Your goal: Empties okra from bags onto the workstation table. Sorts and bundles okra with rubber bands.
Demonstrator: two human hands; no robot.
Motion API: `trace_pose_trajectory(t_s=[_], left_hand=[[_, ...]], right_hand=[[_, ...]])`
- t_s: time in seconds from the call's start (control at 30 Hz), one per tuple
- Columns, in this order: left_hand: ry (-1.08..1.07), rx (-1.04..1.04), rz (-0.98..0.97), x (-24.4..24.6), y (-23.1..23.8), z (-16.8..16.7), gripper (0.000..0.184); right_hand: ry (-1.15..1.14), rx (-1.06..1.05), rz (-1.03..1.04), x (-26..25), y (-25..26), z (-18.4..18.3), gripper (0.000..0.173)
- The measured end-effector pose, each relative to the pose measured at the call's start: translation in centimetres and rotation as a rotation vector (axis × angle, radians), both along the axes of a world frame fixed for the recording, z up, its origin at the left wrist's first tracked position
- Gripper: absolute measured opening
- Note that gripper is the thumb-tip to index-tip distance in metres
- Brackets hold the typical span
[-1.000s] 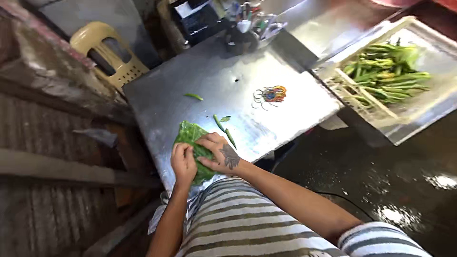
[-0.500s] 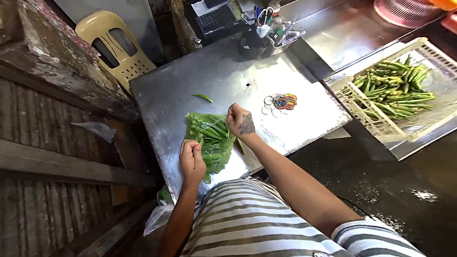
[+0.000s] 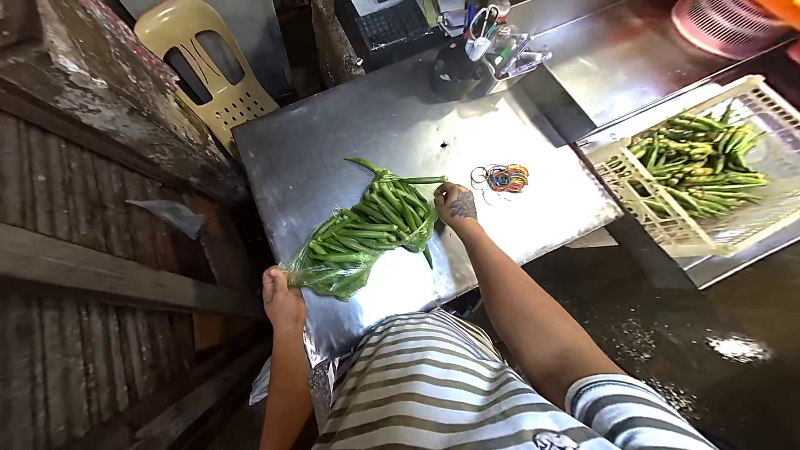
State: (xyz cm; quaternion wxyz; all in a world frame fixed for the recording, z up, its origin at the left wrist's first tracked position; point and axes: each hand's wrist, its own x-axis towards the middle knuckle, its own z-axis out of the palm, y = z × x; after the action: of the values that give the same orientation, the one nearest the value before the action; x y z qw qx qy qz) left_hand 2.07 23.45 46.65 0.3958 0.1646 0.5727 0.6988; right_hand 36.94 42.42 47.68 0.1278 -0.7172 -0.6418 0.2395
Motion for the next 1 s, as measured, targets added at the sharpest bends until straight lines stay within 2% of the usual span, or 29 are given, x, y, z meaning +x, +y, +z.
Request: trace_pose_trajectory(t_s=[0.1,0.13,0.23,0.27,0.3,0.37,0.4,0.47,0.57,0.67,0.77,0.83,0.9,1.0], left_hand=[[0.278,-0.093,-0.124,0.2,-0.7,-0.8,0.03],[0.34,-0.123,-0.187,0.7,-1.0,-0.7,0.042],[0.429,-0.219,-0.388,2.5,-2.2,0.5,0.108],[0.446,-0.258,-0.43,3.2,-2.2,0.8,0.123],[0.449,-0.297,-0.466,3.9,-2.2,0.9,0.132],[0.43,-0.31,-0.509,5.3,-1.8,0.5,0.137],[0.395,-0.298,-0.528,5.9,-1.7,0.5,0.136],[0.41,-0.303,-0.58,6.8,-1.1,1.2,0.132],[0.458,-0.369,-0.644,7.5,0.2,4.4,0.113],[0.454,-0.368,-0.684,8.3,1.6,8.9,0.064],[0.493,-0.261,-0.753,8.7,3.1,11.0,0.023],[0.386,-0.194,-0.769,8.7,4.2,11.2,0.016],[0.177,-0.103,-0.748,8.5,4.9,11.2,0.012],[-0.173,0.009,-0.666,7.8,5.1,11.3,0.016]], right_hand=[[0.044,-0.078,0.03,-0.2,-0.5,0.2,0.024],[0.074,-0.095,0.036,-0.2,-0.8,0.0,0.024],[0.228,-0.165,-0.048,-1.2,-2.7,0.1,0.034],[0.32,-0.177,-0.108,-1.9,-3.8,0.2,0.039],[0.43,-0.201,-0.171,-2.7,-4.9,0.5,0.045],[0.593,-0.249,-0.243,-3.5,-6.6,0.4,0.055],[0.657,-0.282,-0.258,-3.6,-7.1,0.4,0.057],[0.79,-0.367,-0.298,-3.6,-7.4,0.9,0.047],[0.839,-0.418,-0.315,-3.1,-7.6,1.3,0.038],[0.764,-0.443,-0.333,-2.8,-7.5,3.6,0.039],[0.731,-0.455,-0.325,-2.4,-6.9,7.0,0.037],[0.748,-0.422,-0.315,-1.9,-6.1,8.5,0.038],[0.773,-0.391,-0.313,-1.3,-5.2,9.4,0.036],[0.823,-0.342,-0.357,-1.0,-4.3,11.1,0.029]])
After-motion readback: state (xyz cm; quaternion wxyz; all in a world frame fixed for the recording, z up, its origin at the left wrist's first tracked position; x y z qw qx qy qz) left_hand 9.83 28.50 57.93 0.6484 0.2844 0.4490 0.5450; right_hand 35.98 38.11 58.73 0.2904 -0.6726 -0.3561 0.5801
